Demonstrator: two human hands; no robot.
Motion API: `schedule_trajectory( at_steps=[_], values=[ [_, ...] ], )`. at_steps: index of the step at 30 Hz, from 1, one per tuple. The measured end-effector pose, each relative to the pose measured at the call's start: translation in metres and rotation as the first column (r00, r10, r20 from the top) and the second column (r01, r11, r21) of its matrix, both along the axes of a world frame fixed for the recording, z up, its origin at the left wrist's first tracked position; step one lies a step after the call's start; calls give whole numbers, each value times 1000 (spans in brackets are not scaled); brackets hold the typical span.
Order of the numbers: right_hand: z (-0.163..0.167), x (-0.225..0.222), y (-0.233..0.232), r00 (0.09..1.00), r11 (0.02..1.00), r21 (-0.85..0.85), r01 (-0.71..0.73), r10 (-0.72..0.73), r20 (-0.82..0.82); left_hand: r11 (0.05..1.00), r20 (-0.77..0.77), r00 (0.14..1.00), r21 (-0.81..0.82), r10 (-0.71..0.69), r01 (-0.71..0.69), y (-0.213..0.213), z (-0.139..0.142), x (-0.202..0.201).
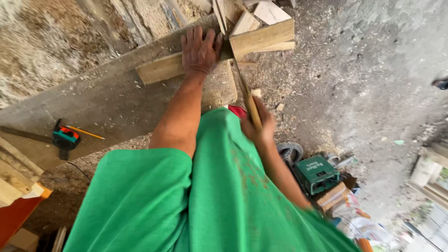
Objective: The person picks up a wooden plank from a pile, places it on the workbench, measures it with a tape measure, marks it with a pencil, and saws it with a hand saw. They then reposition the wood, measure and mark again, saw another section, and finally use an electric planer on the wood.
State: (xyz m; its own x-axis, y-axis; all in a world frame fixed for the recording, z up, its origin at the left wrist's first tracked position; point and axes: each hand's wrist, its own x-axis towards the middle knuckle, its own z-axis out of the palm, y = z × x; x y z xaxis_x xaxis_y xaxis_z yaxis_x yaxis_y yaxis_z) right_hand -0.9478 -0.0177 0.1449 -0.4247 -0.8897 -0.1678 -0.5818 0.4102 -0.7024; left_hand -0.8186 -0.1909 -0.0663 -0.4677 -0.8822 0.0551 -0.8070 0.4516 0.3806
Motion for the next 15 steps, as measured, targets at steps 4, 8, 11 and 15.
schedule_trajectory(
  at_steps=[4,8,11,15],
  values=[
    [-102,3,-51,981,992,90,85,-99,168,978,-14,999,-203,38,-40,5,-7,0],
    [2,4,61,988,998,31,57,-61,140,982,-93,995,-181,28,-45,4,-8,-6],
    [93,4,119,922,956,254,145,-224,316,1000,-55,998,29,5,-3,3,-7,-3],
    [3,0,24,986,999,7,51,-51,160,998,-27,999,52,36,-34,3,-12,-1]
  ],
)
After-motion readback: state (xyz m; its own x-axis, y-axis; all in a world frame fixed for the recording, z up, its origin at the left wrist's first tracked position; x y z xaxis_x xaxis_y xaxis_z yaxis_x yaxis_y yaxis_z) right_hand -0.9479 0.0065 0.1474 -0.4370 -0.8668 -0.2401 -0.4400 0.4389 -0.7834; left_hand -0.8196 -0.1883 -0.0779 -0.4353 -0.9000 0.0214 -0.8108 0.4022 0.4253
